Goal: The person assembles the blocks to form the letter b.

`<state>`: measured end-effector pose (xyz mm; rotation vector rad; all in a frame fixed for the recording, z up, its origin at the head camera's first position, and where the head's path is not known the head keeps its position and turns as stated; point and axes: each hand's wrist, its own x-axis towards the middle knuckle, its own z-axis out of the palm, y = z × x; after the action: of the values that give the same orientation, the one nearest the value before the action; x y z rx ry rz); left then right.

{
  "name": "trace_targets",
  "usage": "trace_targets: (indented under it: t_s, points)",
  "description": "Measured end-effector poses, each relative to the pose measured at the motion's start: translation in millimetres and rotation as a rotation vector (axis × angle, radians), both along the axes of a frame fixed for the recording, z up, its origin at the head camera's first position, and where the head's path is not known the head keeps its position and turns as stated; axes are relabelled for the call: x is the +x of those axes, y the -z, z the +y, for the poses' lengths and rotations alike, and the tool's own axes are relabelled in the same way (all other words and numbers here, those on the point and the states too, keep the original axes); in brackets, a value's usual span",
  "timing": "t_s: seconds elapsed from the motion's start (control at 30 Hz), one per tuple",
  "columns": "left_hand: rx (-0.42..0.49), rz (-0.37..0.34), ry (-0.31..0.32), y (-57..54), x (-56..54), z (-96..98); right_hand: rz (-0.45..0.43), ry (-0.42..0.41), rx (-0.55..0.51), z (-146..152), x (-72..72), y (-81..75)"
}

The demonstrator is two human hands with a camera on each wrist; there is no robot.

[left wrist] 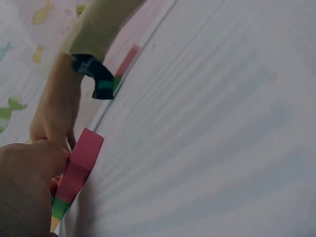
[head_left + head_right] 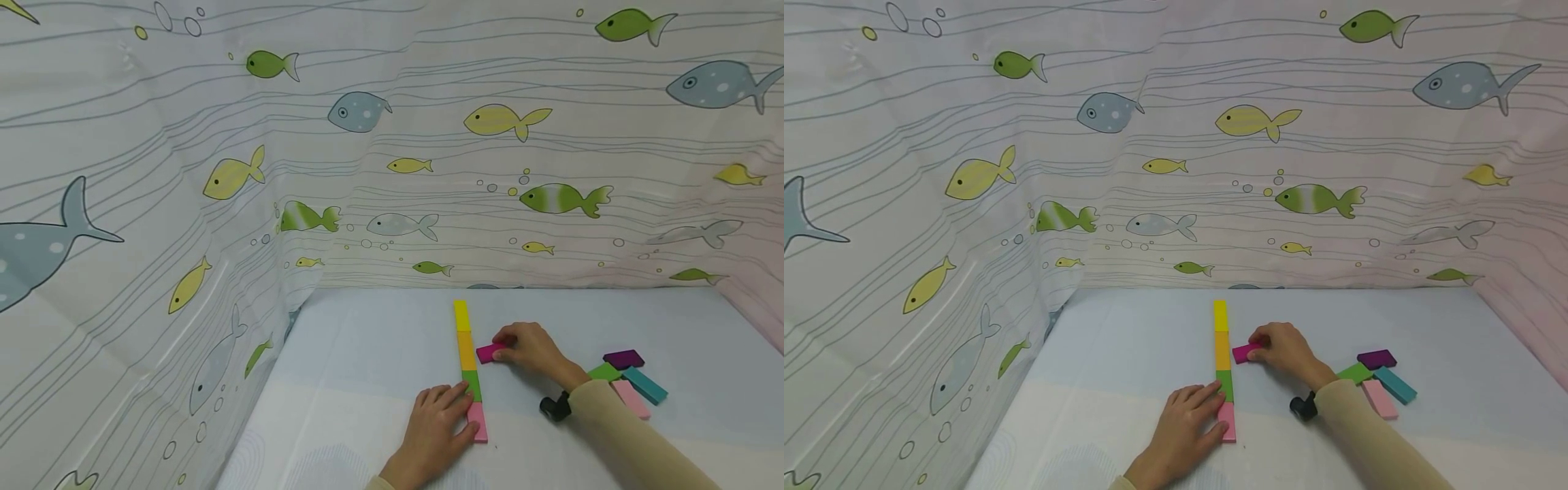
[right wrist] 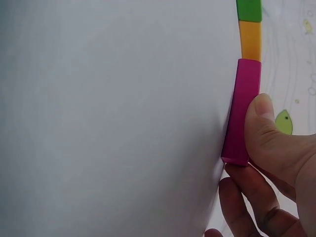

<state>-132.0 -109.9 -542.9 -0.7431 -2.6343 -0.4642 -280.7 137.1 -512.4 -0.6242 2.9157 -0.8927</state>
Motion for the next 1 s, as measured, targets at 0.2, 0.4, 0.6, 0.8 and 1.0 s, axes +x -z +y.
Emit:
trace_targets:
  t_s: [0.2,0.4,0.6,0.8,1.0]
  points:
    - [-0.003,-0.012,-0.002,-0.6,-0.2,-0.2,-0.001,0.007,-0.005,-2.5,0.6,-1.4]
    - [-0.006,-0.046,-0.007,-2.0,-0.3,0.3,0.004,0.012,-0.001,-3.9,0.5,-0.2]
    - [-0.019,-0.060,-0.013,-1.9,-1.0,-0.1,0.010,0.008,-0.004,-4.7,-0.2,-0.1]
    - [-0.018,-0.062,-0.009,-2.4,-0.7,-0.3,-0.006,0.010,-0.004,-5.1,-0.8,-0.1]
    - [-0.017,-0.030,-0.004,-2.1,-0.7,-0.5,-0.002,-0.001,-0.012,-4.0,-2.1,-0.4]
